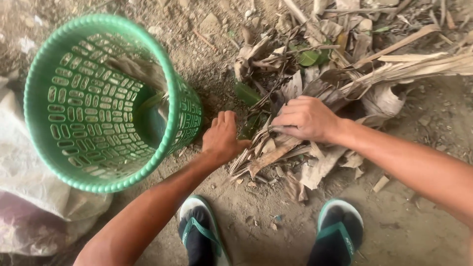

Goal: The recorder is picking up dry leaves and debris from the ground, placing them in a green basket, and then dumping the contents onto a burning pile of waste.

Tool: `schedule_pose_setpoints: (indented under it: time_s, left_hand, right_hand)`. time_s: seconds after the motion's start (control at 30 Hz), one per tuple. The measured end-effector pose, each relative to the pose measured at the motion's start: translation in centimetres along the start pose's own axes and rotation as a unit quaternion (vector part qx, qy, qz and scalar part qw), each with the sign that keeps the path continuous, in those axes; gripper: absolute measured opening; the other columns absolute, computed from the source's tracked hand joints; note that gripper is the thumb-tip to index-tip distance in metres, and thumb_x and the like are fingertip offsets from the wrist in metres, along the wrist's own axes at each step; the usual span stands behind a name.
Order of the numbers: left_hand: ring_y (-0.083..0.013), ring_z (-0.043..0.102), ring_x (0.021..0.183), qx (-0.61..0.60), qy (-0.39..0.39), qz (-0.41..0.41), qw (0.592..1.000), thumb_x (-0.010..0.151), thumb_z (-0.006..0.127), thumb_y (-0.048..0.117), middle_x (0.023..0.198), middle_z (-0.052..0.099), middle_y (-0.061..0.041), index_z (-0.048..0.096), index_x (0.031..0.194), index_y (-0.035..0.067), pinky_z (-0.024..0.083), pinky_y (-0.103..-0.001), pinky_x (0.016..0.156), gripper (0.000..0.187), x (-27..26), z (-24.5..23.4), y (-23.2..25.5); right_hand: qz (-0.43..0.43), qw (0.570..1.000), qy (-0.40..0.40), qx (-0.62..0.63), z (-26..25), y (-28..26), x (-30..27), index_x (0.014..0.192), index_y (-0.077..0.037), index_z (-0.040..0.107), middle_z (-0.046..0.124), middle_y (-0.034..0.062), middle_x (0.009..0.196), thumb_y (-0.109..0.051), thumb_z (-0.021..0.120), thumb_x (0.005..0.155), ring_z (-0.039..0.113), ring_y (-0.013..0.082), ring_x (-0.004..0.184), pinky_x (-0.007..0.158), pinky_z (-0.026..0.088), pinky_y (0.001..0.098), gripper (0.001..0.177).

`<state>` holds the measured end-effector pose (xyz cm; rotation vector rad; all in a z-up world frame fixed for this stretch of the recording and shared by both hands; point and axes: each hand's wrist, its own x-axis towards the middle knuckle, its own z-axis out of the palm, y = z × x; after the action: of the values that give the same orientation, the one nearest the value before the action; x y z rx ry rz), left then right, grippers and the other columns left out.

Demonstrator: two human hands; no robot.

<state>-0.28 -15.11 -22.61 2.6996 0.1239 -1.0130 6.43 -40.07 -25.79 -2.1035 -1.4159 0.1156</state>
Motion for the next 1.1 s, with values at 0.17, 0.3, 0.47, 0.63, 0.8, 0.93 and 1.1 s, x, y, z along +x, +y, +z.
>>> schedule_pose_setpoints:
  time_s: [0.17,0.3,0.47,0.63,0.8,0.93,1.1]
  left_hand:
    - [-0.0241,0.056,0.118,-0.068,0.029,0.043,0.996,0.073,0.087,0.048,0.126,0.053,-0.009,0.044,0.134,0.009,0.054,-0.04,0.093,0.084,-0.9,0.7,0.6]
    - [-0.0223,0.062,0.112,-0.101,0.047,0.06,0.992,0.075,0.084,0.049,0.128,0.056,-0.009,0.046,0.137,0.009,0.056,-0.041,0.091,0.083,-1.2,0.4,1.5]
    - [-0.0294,0.06,0.118,-0.112,0.108,0.086,0.984,0.08,0.083,0.036,0.126,0.06,-0.01,0.053,0.133,0.014,0.052,-0.045,0.096,0.065,-2.0,0.8,1.5]
    - [-0.0293,0.06,0.119,-0.094,0.079,0.057,0.991,0.082,0.08,0.031,0.127,0.059,-0.01,0.051,0.134,0.014,0.051,-0.045,0.099,0.062,-3.5,1.1,1.1]
    - [-0.0266,0.064,0.112,-0.09,0.041,0.022,0.995,0.085,0.075,0.029,0.132,0.055,-0.01,0.045,0.14,0.013,0.058,-0.042,0.093,0.065,-3.9,0.9,1.6]
    - [-0.028,0.063,0.108,-0.104,0.131,0.116,0.979,0.085,0.078,0.034,0.122,0.06,-0.011,0.048,0.139,0.016,0.054,-0.046,0.09,0.064,-5.2,-2.2,4.2]
    - [-0.0239,0.071,0.089,-0.142,0.19,0.175,0.956,0.094,0.073,0.032,0.106,0.067,-0.007,0.058,0.132,0.021,0.057,-0.042,0.077,0.043,-5.4,-6.8,6.4]
  right_hand:
    - [0.054,0.992,0.099,0.061,-0.1,0.2,0.5,0.092,-0.016,0.079,0.077,0.0001,0.085,-0.019,0.075,0.093,0.069,0.0134,0.073,0.068,0.056,0.0323,0.006]
    - [0.068,0.99,0.114,0.045,-1.3,-0.5,1.2,0.096,-0.015,0.079,0.078,0.0025,0.088,-0.017,0.073,0.095,0.071,0.0148,0.077,0.073,0.058,0.0334,0.006]
    - [0.065,0.996,-0.049,-0.043,-1.5,-1.7,1.3,0.114,-0.008,0.073,0.076,0.0108,0.094,-0.041,0.076,0.078,0.072,0.0262,0.081,0.068,0.059,0.0406,0.048]
    - [0.119,0.947,-0.235,-0.182,0.8,-2.7,1.0,0.101,-0.01,0.072,0.072,0.009,0.093,-0.053,0.076,0.078,0.072,0.026,0.086,0.069,0.059,0.0419,0.049]
    - [0.12,0.932,-0.243,-0.241,0.2,-3.2,1.3,0.09,-0.013,0.072,0.07,0.0057,0.089,-0.032,0.068,0.093,0.071,0.0199,0.081,0.061,0.059,0.0358,0.02]
    - [0.183,0.942,-0.187,-0.209,-5.6,-5.0,3.1,0.087,-0.015,0.074,0.068,0.0057,0.083,-0.033,0.069,0.094,0.067,0.0171,0.069,0.051,0.056,0.0322,0.02]
    - [0.204,0.951,-0.095,-0.213,-12.9,-6.2,4.2,0.088,-0.017,0.076,0.067,0.0028,0.078,-0.031,0.071,0.095,0.065,0.0166,0.063,0.05,0.053,0.0313,0.017]
